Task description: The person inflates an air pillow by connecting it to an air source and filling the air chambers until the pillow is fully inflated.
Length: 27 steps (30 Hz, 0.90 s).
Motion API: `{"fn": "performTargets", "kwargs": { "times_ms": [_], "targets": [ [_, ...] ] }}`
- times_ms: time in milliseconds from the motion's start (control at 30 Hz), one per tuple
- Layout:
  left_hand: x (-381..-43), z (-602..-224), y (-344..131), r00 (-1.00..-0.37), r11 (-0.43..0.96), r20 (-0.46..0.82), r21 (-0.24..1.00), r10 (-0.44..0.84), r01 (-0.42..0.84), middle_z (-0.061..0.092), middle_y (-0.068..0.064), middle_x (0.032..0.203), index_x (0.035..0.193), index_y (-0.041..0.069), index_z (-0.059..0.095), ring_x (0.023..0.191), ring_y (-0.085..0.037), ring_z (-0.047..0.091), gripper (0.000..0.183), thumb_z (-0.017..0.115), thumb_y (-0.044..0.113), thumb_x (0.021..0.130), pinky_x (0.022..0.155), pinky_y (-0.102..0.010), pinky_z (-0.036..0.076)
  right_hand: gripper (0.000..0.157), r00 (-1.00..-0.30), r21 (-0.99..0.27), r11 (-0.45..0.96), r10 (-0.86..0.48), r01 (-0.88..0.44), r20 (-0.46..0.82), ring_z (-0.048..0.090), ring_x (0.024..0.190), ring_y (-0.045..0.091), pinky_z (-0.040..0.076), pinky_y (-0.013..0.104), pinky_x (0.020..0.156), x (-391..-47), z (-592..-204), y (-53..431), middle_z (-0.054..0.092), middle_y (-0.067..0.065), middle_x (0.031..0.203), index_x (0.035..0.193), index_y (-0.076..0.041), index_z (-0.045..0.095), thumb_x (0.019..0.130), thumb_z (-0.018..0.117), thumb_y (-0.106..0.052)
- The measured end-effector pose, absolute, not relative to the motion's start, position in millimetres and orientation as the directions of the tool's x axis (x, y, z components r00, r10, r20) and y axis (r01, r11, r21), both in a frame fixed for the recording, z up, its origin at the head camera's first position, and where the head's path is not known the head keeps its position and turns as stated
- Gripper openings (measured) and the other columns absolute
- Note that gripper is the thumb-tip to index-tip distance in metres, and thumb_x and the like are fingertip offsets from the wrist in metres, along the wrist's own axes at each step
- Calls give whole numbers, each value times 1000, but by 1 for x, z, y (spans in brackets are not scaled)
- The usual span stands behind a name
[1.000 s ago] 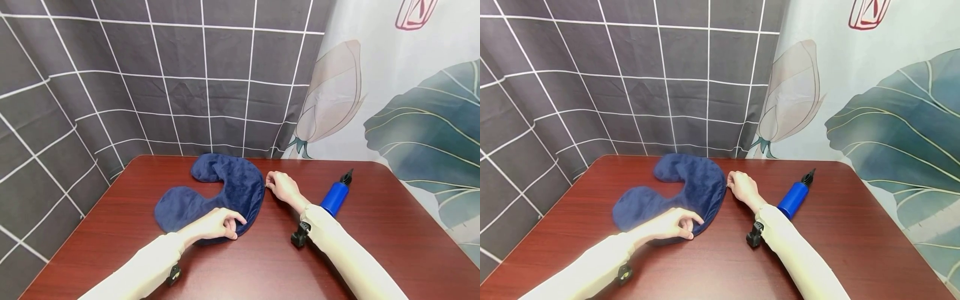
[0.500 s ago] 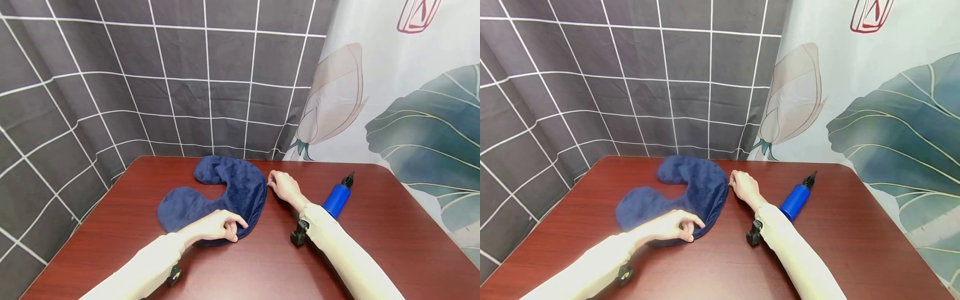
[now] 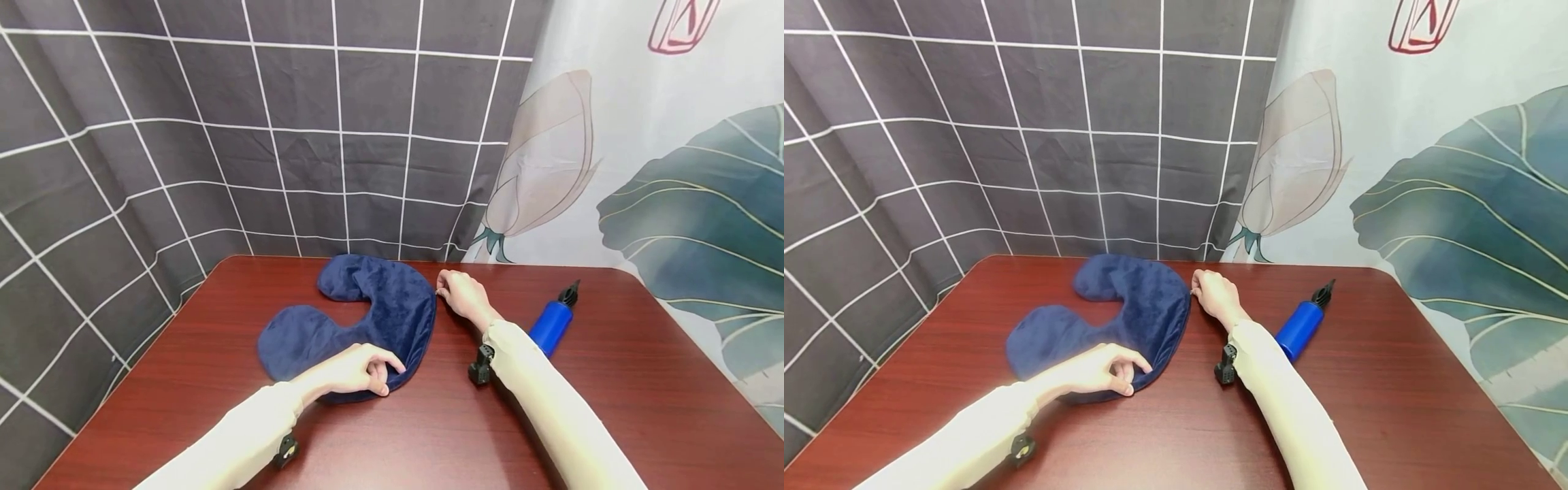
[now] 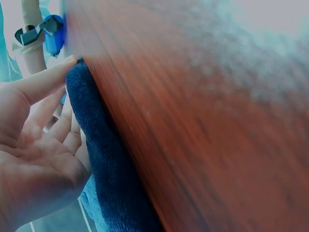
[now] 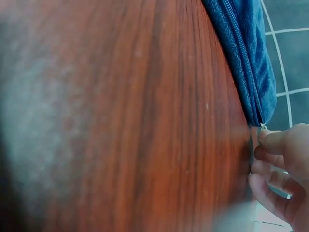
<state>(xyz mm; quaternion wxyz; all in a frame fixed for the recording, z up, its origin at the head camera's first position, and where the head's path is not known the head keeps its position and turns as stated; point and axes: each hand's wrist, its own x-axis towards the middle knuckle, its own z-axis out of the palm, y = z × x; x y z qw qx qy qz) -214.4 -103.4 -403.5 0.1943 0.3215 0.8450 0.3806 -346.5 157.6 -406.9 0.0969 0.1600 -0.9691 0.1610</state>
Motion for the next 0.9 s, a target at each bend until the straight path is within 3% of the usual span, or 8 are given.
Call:
{"fn": "performTargets", "kwargs": {
  "times_ms": [400,900],
  "targets": [
    [-214,-403,-103,-715,524,-88,743,693,416,66,6,72,112,13,70,63,2,53,36,74,3,79,66,-15,44,10,-942,-284,907,-255,-311,217,60,83,25,50,42,74,-356,-406,152,63,5,90,89,-13,60,93,67,-18],
    [-216,-403,-109,-642,445,-71,778,763,443,66,-1,73,115,7,69,63,4,52,38,74,-1,78,63,-14,45,10,-952,-282,916,-239,-286,189,61,85,26,51,43,74,-358,-406,150,64,6,92,89,-13,60,93,67,-19]
  ]
}}
